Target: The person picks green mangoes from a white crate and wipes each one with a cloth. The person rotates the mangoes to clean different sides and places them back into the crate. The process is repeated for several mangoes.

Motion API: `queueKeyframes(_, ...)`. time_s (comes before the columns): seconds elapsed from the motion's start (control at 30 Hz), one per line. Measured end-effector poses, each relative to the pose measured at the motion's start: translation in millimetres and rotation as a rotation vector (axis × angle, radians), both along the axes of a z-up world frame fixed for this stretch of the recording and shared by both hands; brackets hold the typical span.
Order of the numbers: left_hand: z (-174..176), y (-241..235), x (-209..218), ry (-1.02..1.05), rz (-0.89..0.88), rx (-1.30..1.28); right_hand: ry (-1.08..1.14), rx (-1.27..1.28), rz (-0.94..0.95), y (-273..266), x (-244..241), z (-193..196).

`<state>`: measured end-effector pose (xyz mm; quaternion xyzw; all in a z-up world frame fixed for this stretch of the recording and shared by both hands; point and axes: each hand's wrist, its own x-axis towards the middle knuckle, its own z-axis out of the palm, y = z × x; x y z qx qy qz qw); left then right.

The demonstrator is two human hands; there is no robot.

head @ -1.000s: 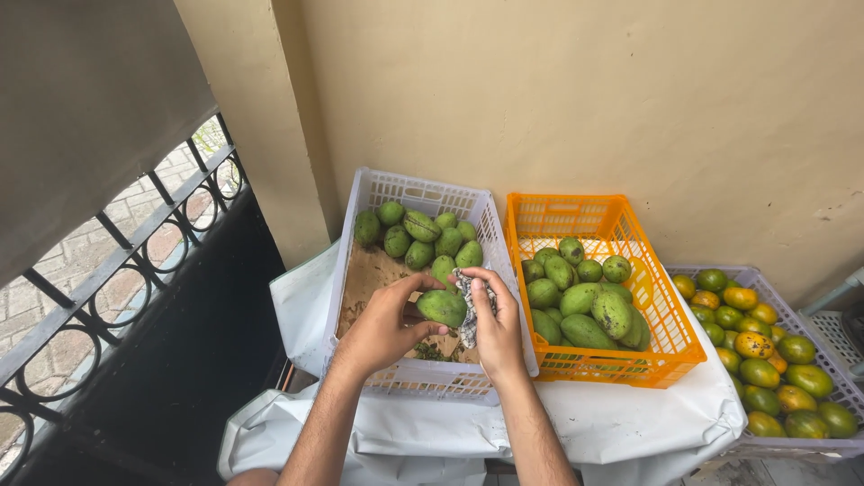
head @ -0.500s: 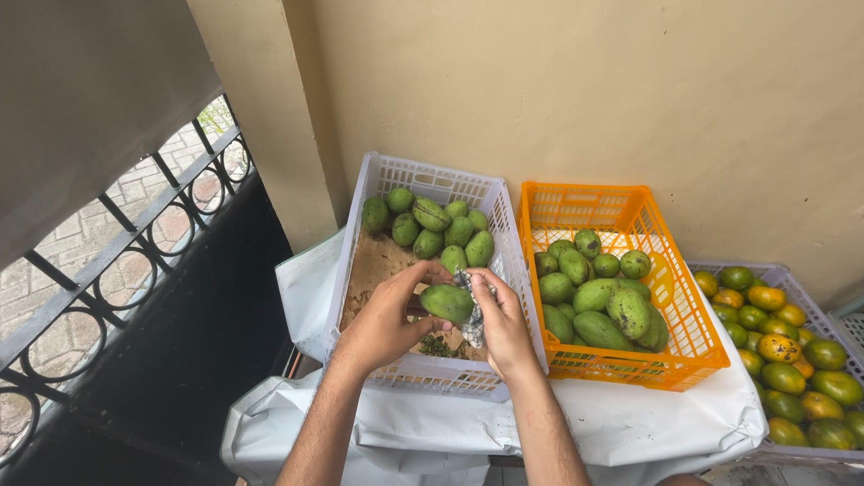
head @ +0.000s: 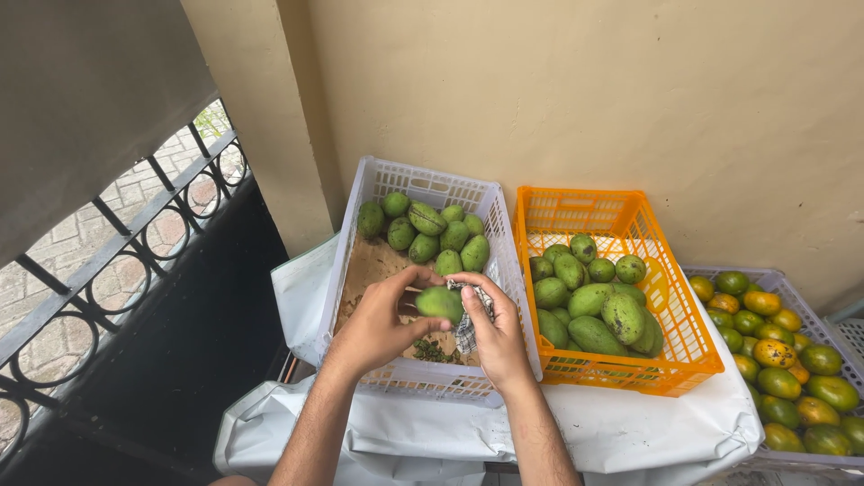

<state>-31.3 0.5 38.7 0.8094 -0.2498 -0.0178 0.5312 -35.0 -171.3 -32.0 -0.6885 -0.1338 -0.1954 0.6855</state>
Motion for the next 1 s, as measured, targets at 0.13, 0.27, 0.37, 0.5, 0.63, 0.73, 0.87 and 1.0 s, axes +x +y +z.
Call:
queueKeyframes(0.13, -6, 2, 1, -0.07, -0.012, 0.009, 0.052, 0.011, -0.003, -1, 6, -8)
queueKeyframes(0.27, -12, 3, 5, -0.094, 0.011, -0.034, 0.127, 0.11, 0.028, 1, 16, -21)
queueKeyframes(0.37, -11, 4, 3, -0.104, 0.038, -0.033, 0.181, 0.152, 0.059, -6, 23, -36)
queueKeyframes(0.5, -13, 2, 4, -0.098, 0.054, -0.035, 0.176, 0.127, 0.071, -6, 20, -33)
queueKeyframes(0.63, -15, 5, 4, -0.065, 0.05, -0.084, 0.186, 0.142, 0.102, -13, 21, -36)
queueKeyframes(0.73, -17, 6, 3, -0.04, 0.081, -0.066, 0.186, 0.074, 0.112, -14, 13, -30)
queueKeyframes(0.87, -14, 4, 4, -0.03, 0.115, -0.04, 0.234, 0.018, 0.15, 8, -3, 3)
queueKeyframes(1.0, -8, 2, 0, 0.041, 0.16, -0.034, 0.201, 0.027, 0.078, -5, 13, -25)
